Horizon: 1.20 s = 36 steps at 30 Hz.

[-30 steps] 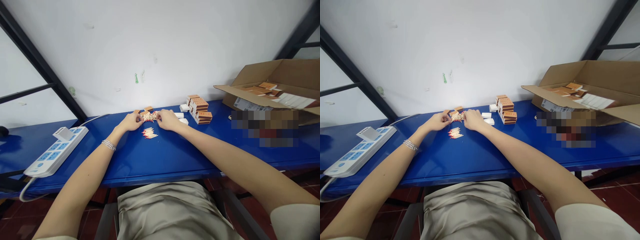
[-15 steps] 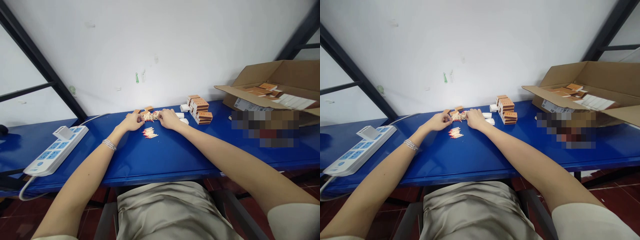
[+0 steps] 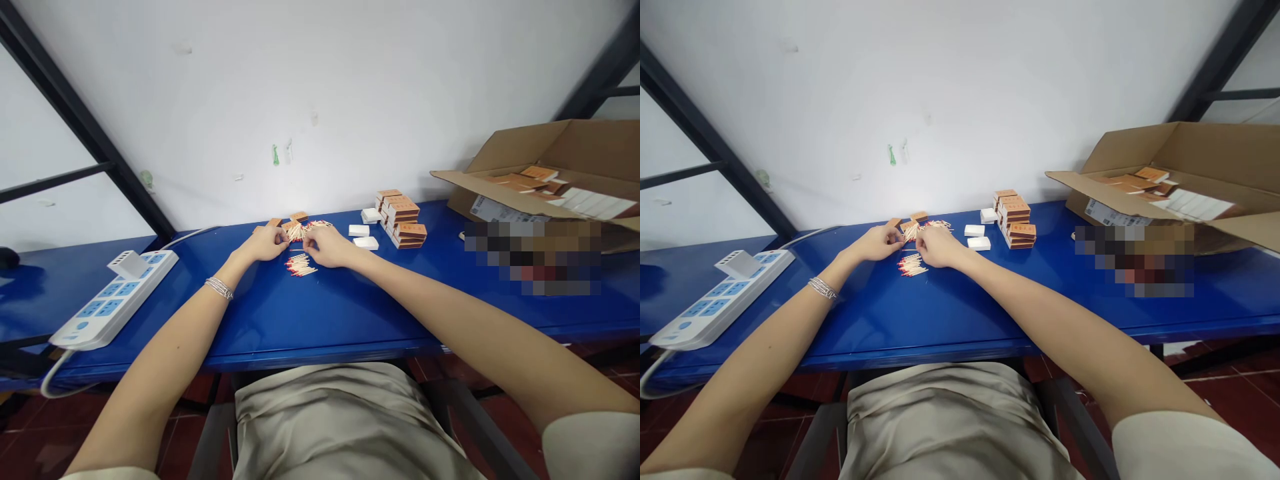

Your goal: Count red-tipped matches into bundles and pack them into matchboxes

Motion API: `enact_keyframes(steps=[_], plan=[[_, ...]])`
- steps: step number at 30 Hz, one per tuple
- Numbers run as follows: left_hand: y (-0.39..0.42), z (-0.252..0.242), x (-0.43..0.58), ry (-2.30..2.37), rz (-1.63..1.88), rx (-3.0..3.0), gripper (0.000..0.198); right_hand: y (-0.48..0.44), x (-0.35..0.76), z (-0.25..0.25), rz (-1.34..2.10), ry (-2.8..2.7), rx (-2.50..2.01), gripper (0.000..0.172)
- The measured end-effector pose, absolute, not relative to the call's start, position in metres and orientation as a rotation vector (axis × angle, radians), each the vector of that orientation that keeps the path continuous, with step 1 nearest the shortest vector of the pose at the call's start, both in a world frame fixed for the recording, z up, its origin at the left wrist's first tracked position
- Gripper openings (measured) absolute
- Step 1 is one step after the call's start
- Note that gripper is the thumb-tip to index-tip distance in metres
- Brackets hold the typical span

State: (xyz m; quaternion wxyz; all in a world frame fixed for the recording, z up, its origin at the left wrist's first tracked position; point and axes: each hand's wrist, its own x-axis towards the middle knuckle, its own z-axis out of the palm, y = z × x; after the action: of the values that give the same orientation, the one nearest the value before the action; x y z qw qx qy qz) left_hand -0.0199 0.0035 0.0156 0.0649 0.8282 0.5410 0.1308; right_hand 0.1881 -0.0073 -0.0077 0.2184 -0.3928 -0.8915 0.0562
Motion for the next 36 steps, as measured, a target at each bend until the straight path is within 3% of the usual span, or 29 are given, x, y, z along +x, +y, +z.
enact_keyframes(steps=[3,10,23,31,36], plan=[[0.003,0.016,-0.020,1.623,0.393,2.491,0.020,-0.009,0.187,-0.007,0.215,-2.457,-1.038,0.013],[0.004,0.014,-0.019,1.617,0.409,2.481,0.018,0.007,0.197,-0.008,-0.120,-2.288,-1.504,0.021],[0.005,0.014,-0.020,1.611,0.382,2.493,0.019,0.007,0.195,-0.008,-0.208,-2.273,-1.519,0.029],[0.008,0.011,-0.022,1.600,0.387,2.500,0.020,-0.003,0.194,0.002,-0.131,-2.212,-1.517,0.028],[0.006,0.014,-0.021,1.595,0.362,2.469,0.018,-0.008,0.187,-0.004,0.125,-2.250,-1.276,0.020]])
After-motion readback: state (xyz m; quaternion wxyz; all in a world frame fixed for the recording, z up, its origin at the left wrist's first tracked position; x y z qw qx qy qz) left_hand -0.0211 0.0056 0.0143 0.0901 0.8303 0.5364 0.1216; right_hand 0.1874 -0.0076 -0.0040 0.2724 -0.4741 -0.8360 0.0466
